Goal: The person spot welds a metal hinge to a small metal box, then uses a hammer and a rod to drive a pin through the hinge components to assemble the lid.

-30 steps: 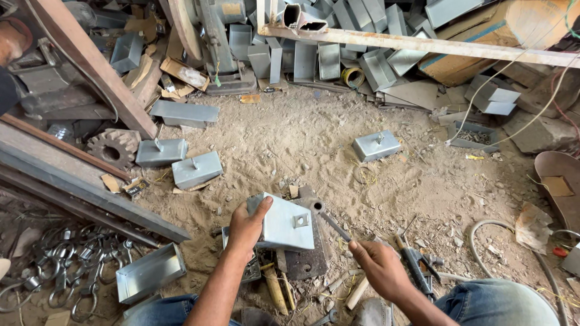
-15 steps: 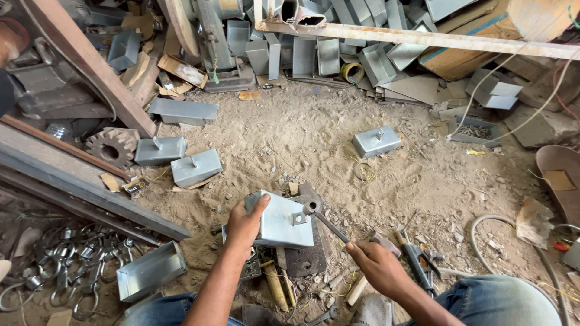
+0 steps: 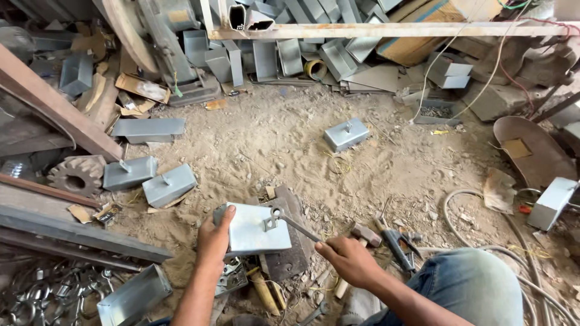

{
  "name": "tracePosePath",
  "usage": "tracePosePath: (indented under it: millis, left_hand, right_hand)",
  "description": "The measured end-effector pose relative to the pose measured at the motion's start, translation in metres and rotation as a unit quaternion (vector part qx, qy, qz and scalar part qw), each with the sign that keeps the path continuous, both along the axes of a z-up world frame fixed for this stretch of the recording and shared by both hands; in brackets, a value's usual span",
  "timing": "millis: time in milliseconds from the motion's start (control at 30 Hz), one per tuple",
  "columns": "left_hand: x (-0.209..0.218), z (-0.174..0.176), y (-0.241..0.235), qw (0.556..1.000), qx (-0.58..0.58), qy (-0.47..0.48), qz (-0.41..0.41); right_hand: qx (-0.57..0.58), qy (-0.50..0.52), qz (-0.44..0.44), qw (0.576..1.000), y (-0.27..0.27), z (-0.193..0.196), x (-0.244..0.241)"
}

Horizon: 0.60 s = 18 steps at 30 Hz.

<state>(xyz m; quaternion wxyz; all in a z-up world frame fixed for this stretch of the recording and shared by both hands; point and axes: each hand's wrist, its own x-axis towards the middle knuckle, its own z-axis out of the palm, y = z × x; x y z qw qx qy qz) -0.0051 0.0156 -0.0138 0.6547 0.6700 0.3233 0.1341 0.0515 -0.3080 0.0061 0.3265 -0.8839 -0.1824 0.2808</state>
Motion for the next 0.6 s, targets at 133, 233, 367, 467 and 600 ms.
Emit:
tracePosePath:
  millis: [133, 233, 367, 467, 600]
  left_hand:
    - [0.005, 0.009, -0.001, 0.999, 0.03, 0.01, -0.013]
    - [0.002, 0.016, -0.001, 0.995, 0.05, 0.084, -0.017]
    - [0.002, 0.017, -0.002, 0.996, 0.037, 0.071, -0.025]
    - [0.004, 0.02, 0.001, 0.995, 0.049, 0.078, -0.027]
    - [-0.001, 0.016, -0.005, 0.993, 0.057, 0.102, -0.018]
  right_hand:
    - [0.04, 0.018, -0.016, 0.999, -0.003, -0.002, 0.006]
    - [0.1, 0.025, -0.046, 0.994, -0.005, -0.011, 0.005]
    - [0.192, -0.004, -0.062, 0.979, -0.013, -0.022, 0.008]
    - [0.179, -0.012, -0.069, 0.981, -0.008, -0.024, 0.009]
    - [0.161, -0.029, -0.08, 0.983, -0.003, -0.021, 0.0]
